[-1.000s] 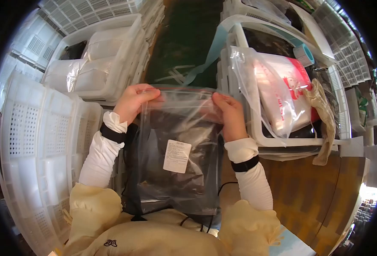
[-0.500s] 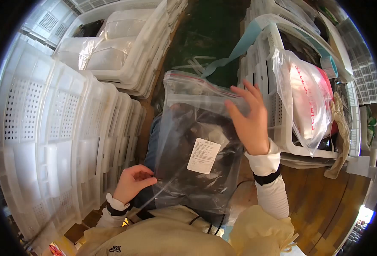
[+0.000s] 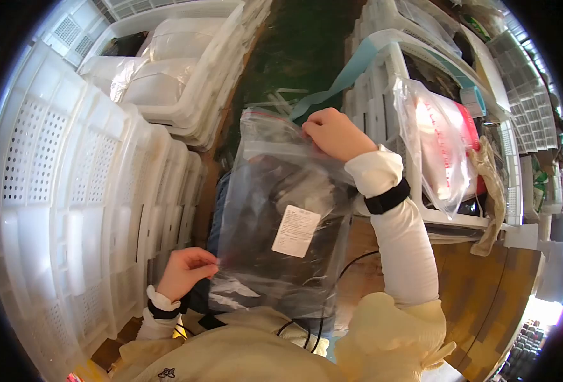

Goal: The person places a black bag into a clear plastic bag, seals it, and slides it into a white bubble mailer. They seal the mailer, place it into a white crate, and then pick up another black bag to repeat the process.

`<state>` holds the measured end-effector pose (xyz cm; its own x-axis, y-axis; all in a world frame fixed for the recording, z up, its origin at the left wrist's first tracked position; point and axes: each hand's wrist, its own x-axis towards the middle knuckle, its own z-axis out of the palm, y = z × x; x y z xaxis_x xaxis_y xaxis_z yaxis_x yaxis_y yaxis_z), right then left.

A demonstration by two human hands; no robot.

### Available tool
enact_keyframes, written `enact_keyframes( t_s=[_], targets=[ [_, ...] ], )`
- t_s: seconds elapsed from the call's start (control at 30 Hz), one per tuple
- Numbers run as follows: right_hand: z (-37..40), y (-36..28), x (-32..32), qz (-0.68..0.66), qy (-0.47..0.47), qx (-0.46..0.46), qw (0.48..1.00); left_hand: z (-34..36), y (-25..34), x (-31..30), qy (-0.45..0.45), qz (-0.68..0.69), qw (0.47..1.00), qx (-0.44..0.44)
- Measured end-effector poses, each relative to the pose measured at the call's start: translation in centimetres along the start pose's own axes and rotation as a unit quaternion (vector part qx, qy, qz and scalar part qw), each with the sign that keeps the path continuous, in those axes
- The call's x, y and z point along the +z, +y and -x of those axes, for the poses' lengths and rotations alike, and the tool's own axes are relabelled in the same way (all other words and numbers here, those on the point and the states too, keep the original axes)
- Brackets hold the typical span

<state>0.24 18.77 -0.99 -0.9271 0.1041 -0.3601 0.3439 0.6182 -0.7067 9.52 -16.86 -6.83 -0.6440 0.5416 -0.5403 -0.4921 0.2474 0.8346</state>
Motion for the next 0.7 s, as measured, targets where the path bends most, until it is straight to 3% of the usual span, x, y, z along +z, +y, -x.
enact_keyframes(
  t_s=[0.03,0.2,0.33,0.43,0.53,0.7],
  targets=[
    [0.0,0.1,-0.6,-0.028,-0.031,0.039,0.998,-0.2,0.1,-0.4,-0.002,0.003,1.000,0.000],
    [1.0,-1.0,-1.6,0.090,-0.108,0.022,0.990,-1.6,1.1,-1.0,-0.074,-0.069,0.995,0.018],
    [0.4,0.4,-0.2,0.011,-0.193,-0.060,0.979,-4.0,2.9,0.3,-0.042,0.008,0.997,0.061],
    [0.5,0.1,0.1,-0.004,-0.240,-0.016,0.971,-5.4,3.1,1.4,-0.009,-0.041,0.996,0.073],
    [0.3,0.2,1.2,0.003,-0.225,-0.098,0.969,-6.0,2.4,1.6,0.013,-0.014,0.994,0.107],
    [-0.1,-0.9,1.9,0.014,-0.284,-0.098,0.954,-6.1,2.3,1.6,0.034,0.006,0.994,0.102]
  ],
)
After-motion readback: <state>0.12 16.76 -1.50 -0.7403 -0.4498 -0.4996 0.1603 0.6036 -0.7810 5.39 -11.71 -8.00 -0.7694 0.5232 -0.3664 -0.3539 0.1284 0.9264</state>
